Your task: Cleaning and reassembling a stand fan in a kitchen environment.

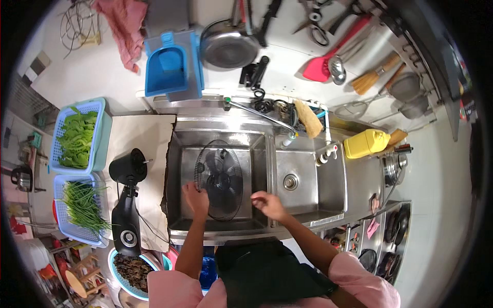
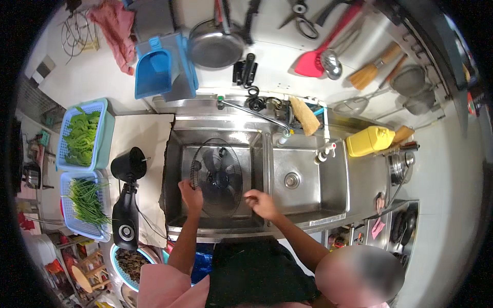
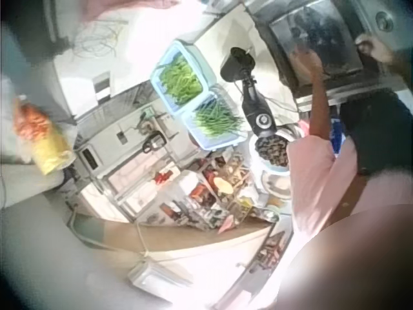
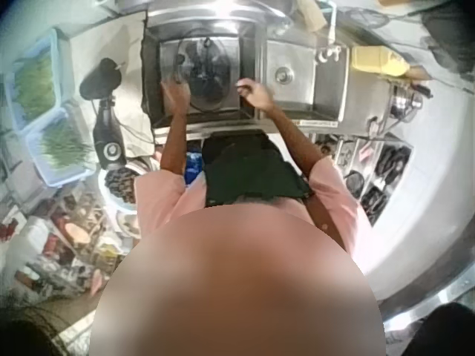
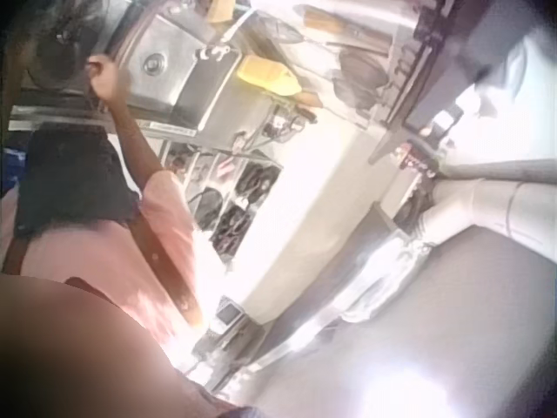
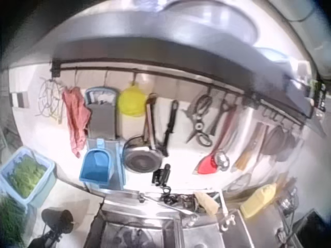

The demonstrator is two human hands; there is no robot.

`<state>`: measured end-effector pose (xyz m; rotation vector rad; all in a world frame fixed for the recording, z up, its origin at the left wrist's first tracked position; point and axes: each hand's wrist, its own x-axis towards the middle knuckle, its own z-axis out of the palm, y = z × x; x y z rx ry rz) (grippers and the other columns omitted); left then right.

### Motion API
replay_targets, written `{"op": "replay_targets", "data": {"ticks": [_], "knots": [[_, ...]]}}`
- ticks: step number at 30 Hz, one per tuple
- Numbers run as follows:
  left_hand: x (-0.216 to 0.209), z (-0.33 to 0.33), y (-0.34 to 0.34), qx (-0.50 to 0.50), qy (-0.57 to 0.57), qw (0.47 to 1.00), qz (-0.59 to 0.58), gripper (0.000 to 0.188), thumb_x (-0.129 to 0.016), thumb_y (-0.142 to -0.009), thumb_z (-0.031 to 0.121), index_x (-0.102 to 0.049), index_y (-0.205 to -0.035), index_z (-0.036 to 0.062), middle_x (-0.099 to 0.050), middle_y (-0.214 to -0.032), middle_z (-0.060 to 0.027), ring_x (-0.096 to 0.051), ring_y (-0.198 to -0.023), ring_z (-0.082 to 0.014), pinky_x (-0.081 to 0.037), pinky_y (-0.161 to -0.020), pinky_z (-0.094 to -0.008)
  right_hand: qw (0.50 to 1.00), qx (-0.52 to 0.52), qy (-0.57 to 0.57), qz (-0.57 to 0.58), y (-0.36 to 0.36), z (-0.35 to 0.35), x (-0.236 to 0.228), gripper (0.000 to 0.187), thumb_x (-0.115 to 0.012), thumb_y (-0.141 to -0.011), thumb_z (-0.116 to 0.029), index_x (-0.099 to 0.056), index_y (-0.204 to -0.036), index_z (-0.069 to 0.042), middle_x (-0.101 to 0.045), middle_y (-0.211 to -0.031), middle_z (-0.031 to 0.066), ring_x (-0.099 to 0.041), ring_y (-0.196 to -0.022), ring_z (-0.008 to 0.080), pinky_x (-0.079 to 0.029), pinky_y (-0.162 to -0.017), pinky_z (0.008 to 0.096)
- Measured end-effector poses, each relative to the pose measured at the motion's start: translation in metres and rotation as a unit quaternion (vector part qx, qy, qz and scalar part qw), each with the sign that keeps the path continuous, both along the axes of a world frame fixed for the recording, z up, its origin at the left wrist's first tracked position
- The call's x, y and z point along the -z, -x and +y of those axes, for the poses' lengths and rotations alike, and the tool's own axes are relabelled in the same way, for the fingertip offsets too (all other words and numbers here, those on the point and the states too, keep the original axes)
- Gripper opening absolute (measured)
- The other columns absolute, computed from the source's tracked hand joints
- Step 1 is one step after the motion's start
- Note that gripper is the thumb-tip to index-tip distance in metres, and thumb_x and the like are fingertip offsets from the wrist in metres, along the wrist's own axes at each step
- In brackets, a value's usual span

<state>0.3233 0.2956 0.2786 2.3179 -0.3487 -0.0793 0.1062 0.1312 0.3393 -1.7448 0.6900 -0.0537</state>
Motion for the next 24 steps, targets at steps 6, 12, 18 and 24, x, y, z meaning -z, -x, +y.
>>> {"op": "replay_targets", "data": {"ticks": [6,12,18,24], "knots": [[-0.088,-0.063,0.075,0.111,-0.011,0.994,0.007,0.021,-0.062,-0.071,0.006,-0.050,-0.087,0.0048,-0.051,-0.102,-0.0130,-0.054,-0.091,-0.0336,-0.045,-0.078,-0.0410,0.994,-0.091,0.052,-0.021,-0.036,0.062,0.016,0.053,-0.066,-0.083,-0.024,-0.047,-0.129,-0.005,-0.060,-0.118,0.0200,-0.060,-0.105,0.0358,-0.046,-0.092,0.0382],[-0.088,-0.076,0.110,0.216,0.053,0.975,0.031,0.028,-0.069,-0.079,0.016,-0.057,-0.103,0.0051,-0.058,-0.104,-0.0109,-0.059,-0.094,-0.0250,-0.047,-0.082,-0.0364,0.992,0.121,-0.023,-0.024,-0.011,0.024,0.040,0.026,-0.055,-0.091,-0.016,-0.054,-0.111,0.000,-0.067,-0.100,0.0109,-0.065,-0.089,0.0210,-0.053,-0.075,0.0348],[-0.071,0.009,0.097,0.089,0.117,0.974,0.175,0.025,-0.061,-0.087,0.010,-0.058,-0.109,0.0000,-0.063,-0.098,-0.0086,-0.059,-0.090,-0.0171,-0.047,-0.082,-0.0293,0.871,0.245,-0.385,-0.179,0.029,-0.050,0.018,0.018,-0.047,-0.096,-0.014,-0.056,-0.108,-0.003,-0.066,-0.101,0.0112,-0.066,-0.089,0.0221,-0.054,-0.076,0.0360],[-0.067,0.070,0.108,0.050,0.110,0.975,0.189,0.022,-0.061,-0.087,0.011,-0.059,-0.106,-0.0009,-0.063,-0.095,-0.0078,-0.059,-0.089,-0.0148,-0.046,-0.081,-0.0279,0.809,0.215,-0.479,-0.265,0.058,-0.076,0.005,0.021,-0.045,-0.097,-0.014,-0.053,-0.109,0.001,-0.064,-0.108,0.0176,-0.065,-0.097,0.0277,-0.055,-0.079,0.0391]]}}
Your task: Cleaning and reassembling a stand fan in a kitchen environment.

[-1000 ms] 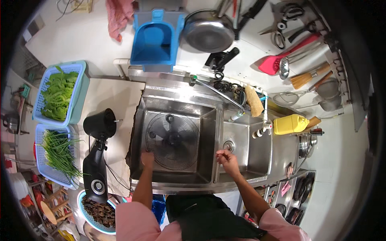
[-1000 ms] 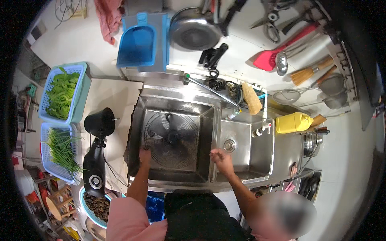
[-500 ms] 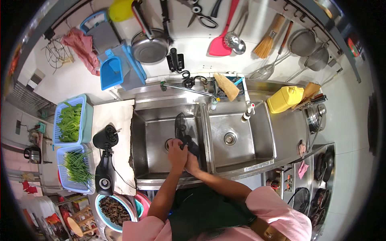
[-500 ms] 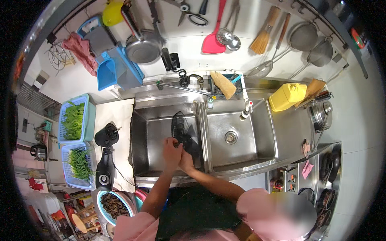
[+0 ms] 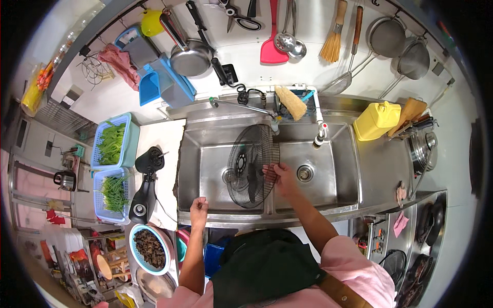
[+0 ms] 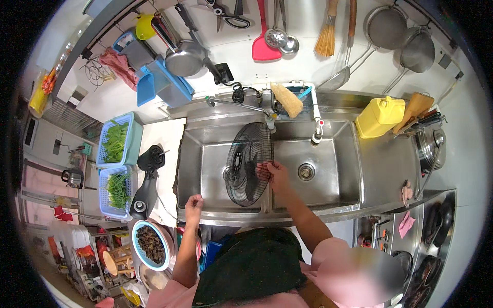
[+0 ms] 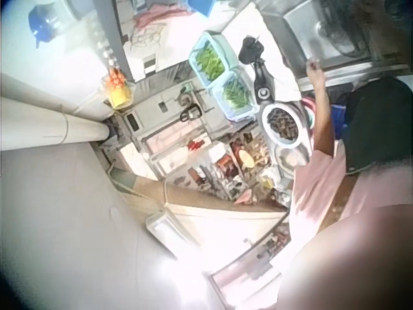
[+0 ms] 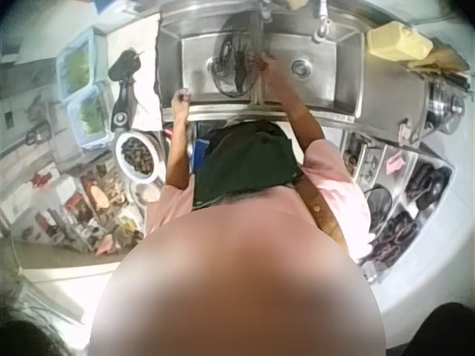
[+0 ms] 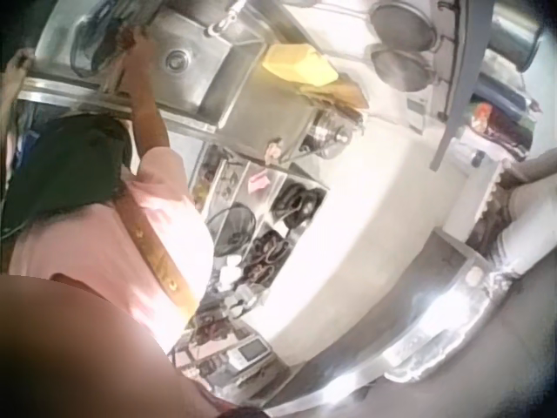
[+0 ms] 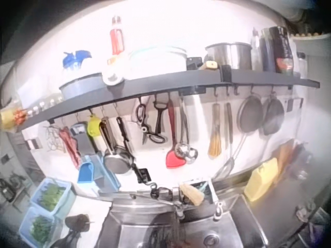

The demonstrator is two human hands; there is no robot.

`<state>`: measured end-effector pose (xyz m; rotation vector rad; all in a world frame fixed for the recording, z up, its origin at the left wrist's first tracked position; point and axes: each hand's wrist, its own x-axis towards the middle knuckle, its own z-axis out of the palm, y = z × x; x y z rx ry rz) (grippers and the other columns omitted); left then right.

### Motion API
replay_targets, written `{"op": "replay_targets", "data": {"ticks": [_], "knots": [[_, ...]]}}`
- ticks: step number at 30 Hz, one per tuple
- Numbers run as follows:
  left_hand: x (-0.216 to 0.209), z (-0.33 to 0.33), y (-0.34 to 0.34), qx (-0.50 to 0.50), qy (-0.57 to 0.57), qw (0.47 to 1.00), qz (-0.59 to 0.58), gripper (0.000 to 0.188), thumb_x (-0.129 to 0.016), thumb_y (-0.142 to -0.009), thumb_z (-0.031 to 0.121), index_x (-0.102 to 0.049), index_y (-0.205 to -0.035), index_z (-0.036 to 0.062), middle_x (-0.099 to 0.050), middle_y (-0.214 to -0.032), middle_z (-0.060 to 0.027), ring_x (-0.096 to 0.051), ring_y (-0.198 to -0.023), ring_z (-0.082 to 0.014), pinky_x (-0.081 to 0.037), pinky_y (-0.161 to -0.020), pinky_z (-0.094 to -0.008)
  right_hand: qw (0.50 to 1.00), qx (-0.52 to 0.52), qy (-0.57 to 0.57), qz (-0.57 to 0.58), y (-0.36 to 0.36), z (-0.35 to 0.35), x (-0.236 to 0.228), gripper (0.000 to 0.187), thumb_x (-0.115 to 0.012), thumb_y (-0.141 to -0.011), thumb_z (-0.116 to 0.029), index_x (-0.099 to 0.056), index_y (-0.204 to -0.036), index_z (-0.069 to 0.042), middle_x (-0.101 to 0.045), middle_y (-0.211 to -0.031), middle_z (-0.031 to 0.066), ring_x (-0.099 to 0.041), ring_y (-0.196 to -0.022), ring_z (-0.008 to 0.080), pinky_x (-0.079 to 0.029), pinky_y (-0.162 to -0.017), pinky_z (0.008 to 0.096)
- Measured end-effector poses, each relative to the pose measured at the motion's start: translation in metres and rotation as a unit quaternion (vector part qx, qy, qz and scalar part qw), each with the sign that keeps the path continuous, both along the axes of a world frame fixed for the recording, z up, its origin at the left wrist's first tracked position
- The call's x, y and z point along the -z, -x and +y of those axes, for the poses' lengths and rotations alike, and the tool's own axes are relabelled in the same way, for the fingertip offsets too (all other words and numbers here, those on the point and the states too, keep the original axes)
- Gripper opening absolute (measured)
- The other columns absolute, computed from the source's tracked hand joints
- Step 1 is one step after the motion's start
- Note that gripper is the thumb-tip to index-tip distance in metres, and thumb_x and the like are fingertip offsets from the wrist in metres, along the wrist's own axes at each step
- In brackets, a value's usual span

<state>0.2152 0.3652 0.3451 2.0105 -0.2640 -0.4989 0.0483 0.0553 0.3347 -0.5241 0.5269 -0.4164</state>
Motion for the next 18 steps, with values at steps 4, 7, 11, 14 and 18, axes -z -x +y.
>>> {"op": "replay_targets", "data": {"ticks": [4,7,11,14,18], "knots": [[-0.005,0.009,0.015,0.000,0.000,1.000,-0.002,0.023,-0.062,-0.087,0.012,-0.059,-0.106,-0.0011,-0.063,-0.095,-0.0077,-0.059,-0.089,-0.0147,-0.046,-0.083,-0.0278,1.000,0.015,0.004,-0.002,0.026,-0.003,0.000,0.021,-0.045,-0.098,-0.016,-0.054,-0.108,0.000,-0.063,-0.110,0.0172,-0.064,-0.098,0.0273,-0.055,-0.080,0.0390],[-0.007,0.010,0.022,-0.003,0.003,1.000,-0.006,0.024,-0.063,-0.087,0.013,-0.058,-0.106,-0.0012,-0.063,-0.095,-0.0076,-0.059,-0.089,-0.0147,-0.046,-0.084,-0.0277,0.999,0.006,-0.004,-0.032,0.052,-0.005,0.008,0.020,-0.044,-0.098,-0.015,-0.054,-0.108,-0.001,-0.063,-0.110,0.0165,-0.064,-0.098,0.0262,-0.055,-0.081,0.0392],[0.005,-0.003,0.050,-0.007,0.016,0.999,0.043,0.030,-0.066,-0.086,0.015,-0.058,-0.110,-0.0008,-0.063,-0.097,-0.0078,-0.058,-0.093,-0.0157,-0.045,-0.087,-0.0286,0.999,0.042,-0.020,0.012,0.079,-0.011,0.038,0.020,-0.045,-0.098,-0.016,-0.055,-0.108,-0.002,-0.063,-0.105,0.0136,-0.063,-0.096,0.0256,-0.052,-0.083,0.0410],[0.011,-0.004,0.063,0.008,0.000,0.998,0.066,0.035,-0.067,-0.085,0.020,-0.058,-0.112,0.0004,-0.064,-0.103,-0.0114,-0.060,-0.099,-0.0200,-0.045,-0.090,-0.0311,0.998,0.055,-0.022,0.035,0.086,-0.013,0.048,0.019,-0.047,-0.097,-0.017,-0.055,-0.107,-0.003,-0.063,-0.101,0.0116,-0.061,-0.094,0.0253,-0.050,-0.082,0.0420],[0.004,0.004,0.057,0.085,-0.162,0.982,-0.041,0.037,-0.065,-0.084,0.032,-0.062,-0.111,0.0059,-0.064,-0.111,-0.0168,-0.061,-0.102,-0.0298,-0.046,-0.089,-0.0368,0.995,0.070,-0.035,0.064,0.087,-0.011,0.039,0.016,-0.048,-0.097,-0.018,-0.056,-0.102,-0.006,-0.064,-0.102,0.0113,-0.063,-0.081,0.0222,-0.051,-0.071,0.0347]]}}
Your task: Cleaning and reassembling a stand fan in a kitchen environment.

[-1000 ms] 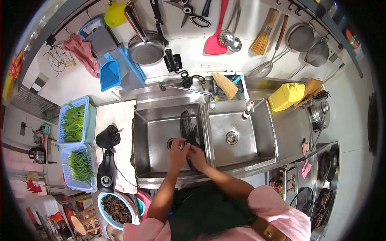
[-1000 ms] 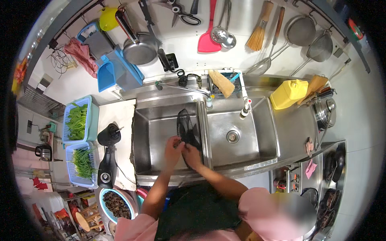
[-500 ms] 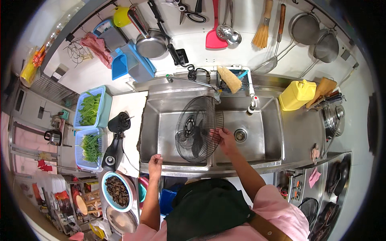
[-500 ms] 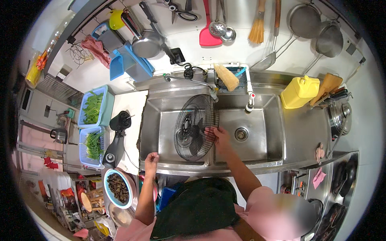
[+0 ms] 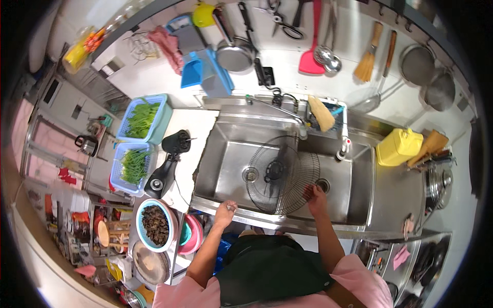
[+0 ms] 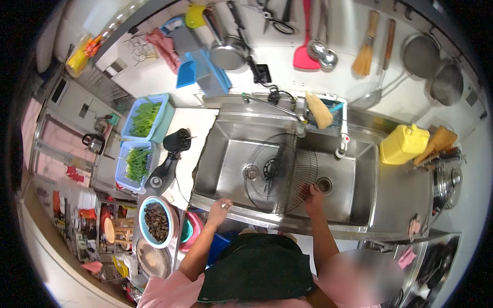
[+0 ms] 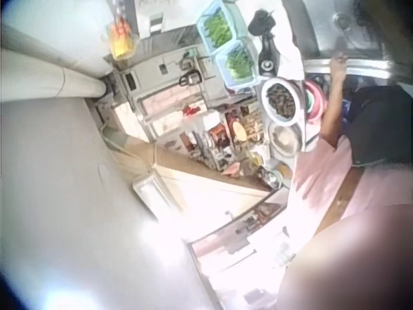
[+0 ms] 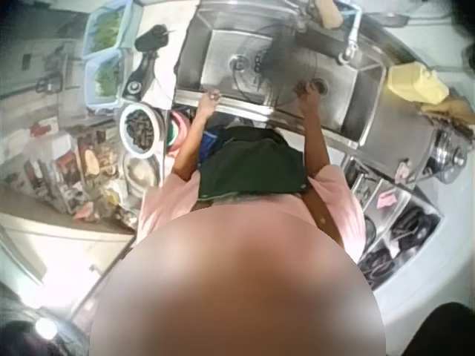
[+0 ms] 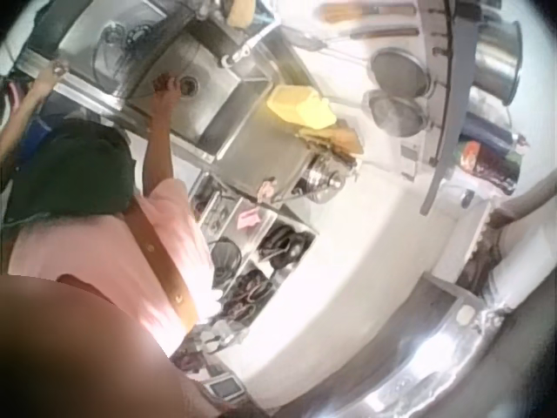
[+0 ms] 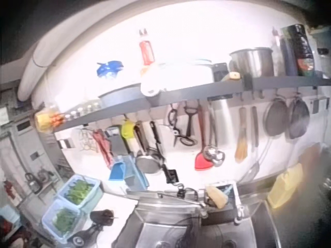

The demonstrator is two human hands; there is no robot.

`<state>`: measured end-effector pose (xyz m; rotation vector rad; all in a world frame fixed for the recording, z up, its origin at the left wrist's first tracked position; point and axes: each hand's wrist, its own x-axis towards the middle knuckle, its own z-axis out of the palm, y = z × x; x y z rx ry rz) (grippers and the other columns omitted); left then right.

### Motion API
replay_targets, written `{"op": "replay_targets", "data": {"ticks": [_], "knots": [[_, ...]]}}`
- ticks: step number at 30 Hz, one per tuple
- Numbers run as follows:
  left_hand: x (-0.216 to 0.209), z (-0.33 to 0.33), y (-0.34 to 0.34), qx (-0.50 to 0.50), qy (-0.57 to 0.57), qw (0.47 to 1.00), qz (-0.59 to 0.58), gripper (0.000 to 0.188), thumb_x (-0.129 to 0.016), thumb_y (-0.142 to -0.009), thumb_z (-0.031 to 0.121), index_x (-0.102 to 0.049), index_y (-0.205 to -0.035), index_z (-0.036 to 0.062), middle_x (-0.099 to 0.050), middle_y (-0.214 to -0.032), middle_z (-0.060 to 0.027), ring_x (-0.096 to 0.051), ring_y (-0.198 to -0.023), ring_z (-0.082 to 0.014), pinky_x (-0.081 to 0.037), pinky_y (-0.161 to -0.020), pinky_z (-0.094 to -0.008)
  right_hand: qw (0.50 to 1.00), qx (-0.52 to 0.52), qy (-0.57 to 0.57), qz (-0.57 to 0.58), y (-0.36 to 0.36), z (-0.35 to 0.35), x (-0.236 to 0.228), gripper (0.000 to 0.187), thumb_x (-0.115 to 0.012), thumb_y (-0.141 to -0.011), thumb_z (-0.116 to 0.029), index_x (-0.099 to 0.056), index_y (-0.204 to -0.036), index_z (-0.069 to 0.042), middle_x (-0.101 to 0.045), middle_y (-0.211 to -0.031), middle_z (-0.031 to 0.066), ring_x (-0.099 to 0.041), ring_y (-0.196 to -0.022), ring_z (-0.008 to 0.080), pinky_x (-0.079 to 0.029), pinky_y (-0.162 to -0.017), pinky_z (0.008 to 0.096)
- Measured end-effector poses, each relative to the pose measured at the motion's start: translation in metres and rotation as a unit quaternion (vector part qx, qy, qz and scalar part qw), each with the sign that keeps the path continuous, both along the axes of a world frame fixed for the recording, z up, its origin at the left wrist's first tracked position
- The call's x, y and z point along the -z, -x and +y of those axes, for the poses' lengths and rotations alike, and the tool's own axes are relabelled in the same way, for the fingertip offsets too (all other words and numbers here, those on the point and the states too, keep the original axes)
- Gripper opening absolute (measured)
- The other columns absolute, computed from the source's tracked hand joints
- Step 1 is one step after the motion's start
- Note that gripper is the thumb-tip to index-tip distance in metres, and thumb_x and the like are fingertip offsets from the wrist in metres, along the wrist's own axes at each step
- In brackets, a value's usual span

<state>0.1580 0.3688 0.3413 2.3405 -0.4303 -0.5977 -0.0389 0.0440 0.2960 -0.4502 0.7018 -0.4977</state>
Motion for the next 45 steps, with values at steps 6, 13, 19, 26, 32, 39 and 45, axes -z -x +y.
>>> {"op": "replay_targets", "data": {"ticks": [6,13,19,26,32,39,45], "knots": [[-0.022,0.008,-0.037,-0.067,0.003,0.992,-0.104,0.025,-0.062,-0.087,0.028,-0.064,-0.089,0.0041,-0.069,-0.082,-0.0137,-0.066,-0.079,-0.0319,-0.049,-0.073,-0.0416,0.992,-0.050,0.090,0.074,-0.006,-0.003,-0.013,0.019,-0.060,-0.088,-0.018,-0.056,-0.104,-0.007,-0.064,-0.092,0.0034,-0.052,-0.063,0.0124,-0.045,-0.058,0.0277],[-0.003,0.009,-0.055,-0.045,0.011,0.996,0.082,0.037,-0.069,-0.082,0.024,-0.056,-0.110,0.0044,-0.066,-0.103,-0.0168,-0.063,-0.095,-0.0310,-0.048,-0.082,-0.0396,0.950,-0.209,0.190,0.134,-0.083,0.023,-0.064,0.023,-0.065,-0.081,-0.015,-0.067,-0.103,-0.007,-0.064,-0.082,-0.0012,-0.046,-0.055,0.0066,-0.038,-0.050,0.0233],[-0.028,-0.037,0.011,0.117,0.133,0.984,-0.010,0.085,-0.078,-0.073,0.025,-0.032,-0.139,0.0003,-0.044,-0.136,-0.0227,-0.043,-0.126,-0.0333,-0.034,-0.105,-0.0379,0.904,-0.269,0.309,0.120,-0.141,0.078,-0.123,0.024,-0.066,-0.078,-0.016,-0.070,-0.100,-0.006,-0.068,-0.089,-0.0005,-0.054,-0.066,0.0047,-0.039,-0.052,0.0220],[-0.035,-0.052,0.035,-0.057,0.332,0.939,-0.070,0.101,-0.074,-0.072,0.011,-0.006,-0.146,-0.0009,-0.033,-0.141,-0.0230,-0.038,-0.129,-0.0331,-0.032,-0.106,-0.0377,0.810,-0.205,0.534,0.129,-0.190,0.189,-0.164,0.032,-0.061,-0.084,-0.019,-0.064,-0.108,0.002,-0.067,-0.106,0.0171,-0.065,-0.096,0.0226,-0.048,-0.087,0.0314],[-0.042,0.005,0.000,-0.401,0.502,0.736,0.214,0.051,-0.039,-0.074,-0.001,-0.041,-0.124,0.0063,-0.057,-0.113,-0.0194,-0.063,-0.092,-0.0322,-0.056,-0.069,-0.0471,0.676,-0.269,0.675,-0.119,-0.174,0.168,-0.180,0.036,-0.063,-0.083,-0.015,-0.061,-0.117,-0.003,-0.060,-0.118,0.0168,-0.057,-0.108,0.0315,-0.042,-0.096,0.0365],[-0.047,0.038,0.012,-0.357,0.558,0.721,0.202,0.055,-0.038,-0.069,-0.006,-0.039,-0.123,0.0057,-0.054,-0.121,-0.0217,-0.060,-0.101,-0.0376,-0.056,-0.075,-0.0550,0.784,-0.057,0.570,0.241,-0.115,0.066,-0.107,0.041,-0.063,-0.085,-0.014,-0.051,-0.122,-0.002,-0.063,-0.103,0.0119,-0.060,-0.097,0.0275,-0.049,-0.082,0.0407],[-0.098,0.034,0.001,-0.241,0.496,0.795,0.254,0.051,-0.050,-0.082,0.006,-0.036,-0.131,0.0049,-0.052,-0.126,-0.0180,-0.060,-0.105,-0.0296,-0.054,-0.082,-0.0438,0.979,-0.174,0.081,0.070,-0.118,0.076,-0.055,0.022,-0.052,-0.095,-0.019,-0.050,-0.108,-0.001,-0.064,-0.089,0.0118,-0.065,-0.074,0.0244,-0.057,-0.064,0.0389]]}}
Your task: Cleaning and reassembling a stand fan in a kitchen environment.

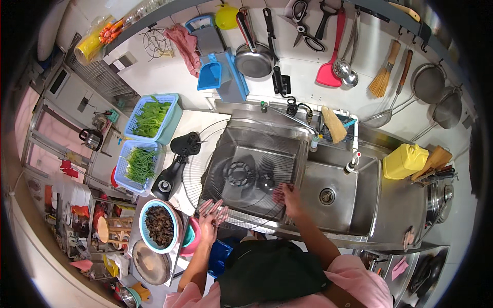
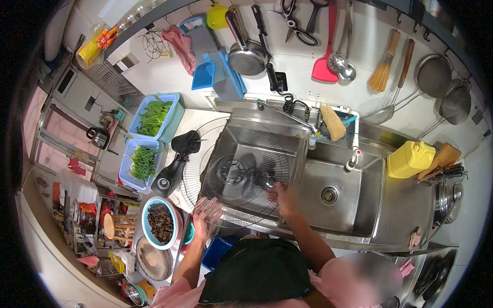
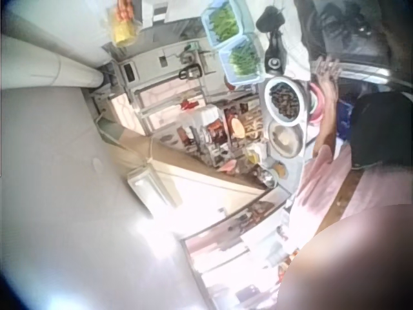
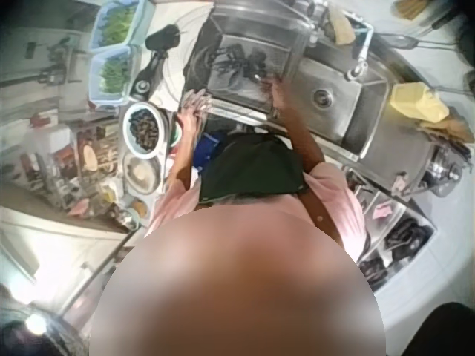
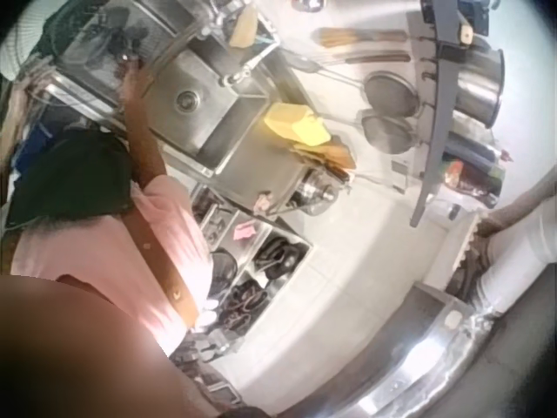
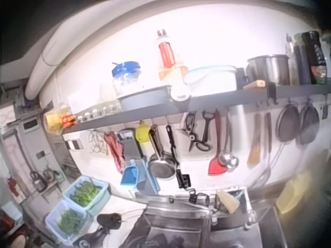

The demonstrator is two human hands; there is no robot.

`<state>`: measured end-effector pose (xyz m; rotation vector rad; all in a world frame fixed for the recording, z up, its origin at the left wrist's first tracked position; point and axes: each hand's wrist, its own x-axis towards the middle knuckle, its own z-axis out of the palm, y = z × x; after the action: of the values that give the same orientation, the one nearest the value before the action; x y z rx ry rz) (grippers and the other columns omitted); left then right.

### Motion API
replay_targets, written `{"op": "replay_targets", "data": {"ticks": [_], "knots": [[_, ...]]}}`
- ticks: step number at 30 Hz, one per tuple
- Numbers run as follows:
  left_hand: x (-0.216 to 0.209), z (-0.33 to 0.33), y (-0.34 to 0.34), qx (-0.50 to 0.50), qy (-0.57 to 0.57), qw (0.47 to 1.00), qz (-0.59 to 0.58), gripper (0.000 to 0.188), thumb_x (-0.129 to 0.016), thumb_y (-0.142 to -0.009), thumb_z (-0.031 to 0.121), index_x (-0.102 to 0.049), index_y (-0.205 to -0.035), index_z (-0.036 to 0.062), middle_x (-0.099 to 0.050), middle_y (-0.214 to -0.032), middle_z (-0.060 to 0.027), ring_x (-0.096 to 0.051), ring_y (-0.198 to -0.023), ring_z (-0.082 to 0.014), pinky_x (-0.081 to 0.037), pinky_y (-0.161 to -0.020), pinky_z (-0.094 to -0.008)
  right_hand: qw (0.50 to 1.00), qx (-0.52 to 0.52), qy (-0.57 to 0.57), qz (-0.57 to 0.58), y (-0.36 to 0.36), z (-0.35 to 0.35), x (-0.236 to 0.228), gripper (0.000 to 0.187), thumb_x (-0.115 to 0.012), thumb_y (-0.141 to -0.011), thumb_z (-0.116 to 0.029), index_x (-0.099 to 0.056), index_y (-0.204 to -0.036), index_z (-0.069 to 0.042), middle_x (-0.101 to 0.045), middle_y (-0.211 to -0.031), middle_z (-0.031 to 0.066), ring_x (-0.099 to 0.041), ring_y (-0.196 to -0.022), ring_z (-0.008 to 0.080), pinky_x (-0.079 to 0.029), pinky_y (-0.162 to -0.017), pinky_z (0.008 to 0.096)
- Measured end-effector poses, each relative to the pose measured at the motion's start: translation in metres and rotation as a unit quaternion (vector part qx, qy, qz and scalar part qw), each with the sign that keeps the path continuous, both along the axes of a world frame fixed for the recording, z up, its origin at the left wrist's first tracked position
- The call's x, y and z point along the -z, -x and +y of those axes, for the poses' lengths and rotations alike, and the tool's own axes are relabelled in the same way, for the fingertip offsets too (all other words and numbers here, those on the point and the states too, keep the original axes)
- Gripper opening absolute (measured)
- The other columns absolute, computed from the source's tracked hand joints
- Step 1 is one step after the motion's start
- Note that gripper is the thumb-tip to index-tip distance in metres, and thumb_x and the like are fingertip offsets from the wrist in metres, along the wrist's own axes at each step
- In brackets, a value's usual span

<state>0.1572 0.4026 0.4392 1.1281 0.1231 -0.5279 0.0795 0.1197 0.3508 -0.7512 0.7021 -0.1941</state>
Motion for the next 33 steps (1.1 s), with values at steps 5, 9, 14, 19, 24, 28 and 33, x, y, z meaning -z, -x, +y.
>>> {"op": "replay_targets", "data": {"ticks": [5,9,14,19,24,28,33], "knots": [[-0.002,0.037,-0.075,0.293,-0.274,0.883,-0.242,0.029,-0.058,-0.092,0.028,-0.062,-0.107,0.0033,-0.066,-0.105,-0.0129,-0.063,-0.093,-0.0200,-0.051,-0.080,-0.0338,0.994,0.041,-0.006,0.097,0.025,-0.023,0.021,0.019,-0.050,-0.096,-0.019,-0.051,-0.100,0.000,-0.063,-0.081,0.0153,-0.066,-0.068,0.0265,-0.058,-0.060,0.0409],[0.003,0.062,-0.189,0.082,-0.575,0.767,-0.274,0.038,-0.054,-0.093,0.036,-0.060,-0.080,0.0000,-0.064,-0.072,-0.0174,-0.064,-0.068,-0.0295,-0.051,-0.072,-0.0410,0.986,0.130,-0.047,0.096,0.050,-0.031,0.054,0.014,-0.047,-0.095,-0.012,-0.051,-0.094,0.001,-0.062,-0.077,0.0152,-0.065,-0.065,0.0272,-0.058,-0.059,0.0411],[0.032,0.090,-0.308,0.090,-0.709,0.621,-0.322,0.040,-0.063,-0.084,0.035,-0.057,-0.104,0.0006,-0.064,-0.092,-0.0240,-0.063,-0.088,-0.0389,-0.049,-0.079,-0.0468,0.976,0.160,-0.012,0.148,0.046,-0.018,0.018,0.010,-0.044,-0.094,-0.005,-0.050,-0.087,0.001,-0.058,-0.067,0.0123,-0.060,-0.053,0.0234,-0.053,-0.047,0.0358],[0.074,0.070,-0.366,0.270,-0.696,0.618,-0.247,0.079,-0.082,-0.063,0.038,-0.050,-0.124,0.0010,-0.057,-0.122,-0.0200,-0.057,-0.112,-0.0297,-0.045,-0.095,-0.0387,0.979,0.162,-0.010,0.121,0.057,-0.018,0.006,0.015,-0.044,-0.093,-0.002,-0.049,-0.079,0.000,-0.054,-0.062,0.0110,-0.049,-0.044,0.0166,-0.038,-0.037,0.0280],[0.110,0.102,-0.410,0.369,-0.465,0.784,-0.183,0.064,-0.089,-0.055,0.021,-0.062,-0.110,0.0027,-0.068,-0.097,-0.0081,-0.063,-0.093,-0.0209,-0.047,-0.088,-0.0330,0.975,0.174,0.014,0.136,0.032,0.000,-0.026,0.011,-0.047,-0.091,0.000,-0.049,-0.080,0.002,-0.057,-0.069,0.0150,-0.058,-0.052,0.0221,-0.050,-0.042,0.0315],[0.101,0.072,-0.410,0.423,-0.504,0.735,-0.166,0.068,-0.087,-0.056,0.031,-0.062,-0.112,0.0025,-0.065,-0.104,-0.0098,-0.060,-0.097,-0.0221,-0.046,-0.089,-0.0329,0.971,0.184,0.021,0.148,0.035,0.007,-0.020,0.012,-0.046,-0.092,-0.002,-0.048,-0.081,0.001,-0.052,-0.064,0.0130,-0.049,-0.048,0.0207,-0.047,-0.042,0.0322],[0.080,0.050,-0.387,0.344,-0.446,0.800,-0.207,0.062,-0.084,-0.055,0.034,-0.065,-0.105,0.0015,-0.068,-0.097,-0.0111,-0.063,-0.092,-0.0248,-0.048,-0.085,-0.0339,0.971,0.184,0.010,0.152,0.021,0.022,-0.020,0.013,-0.046,-0.092,-0.002,-0.048,-0.080,0.000,-0.052,-0.065,0.0131,-0.050,-0.049,0.0212,-0.048,-0.043,0.0326]]}}
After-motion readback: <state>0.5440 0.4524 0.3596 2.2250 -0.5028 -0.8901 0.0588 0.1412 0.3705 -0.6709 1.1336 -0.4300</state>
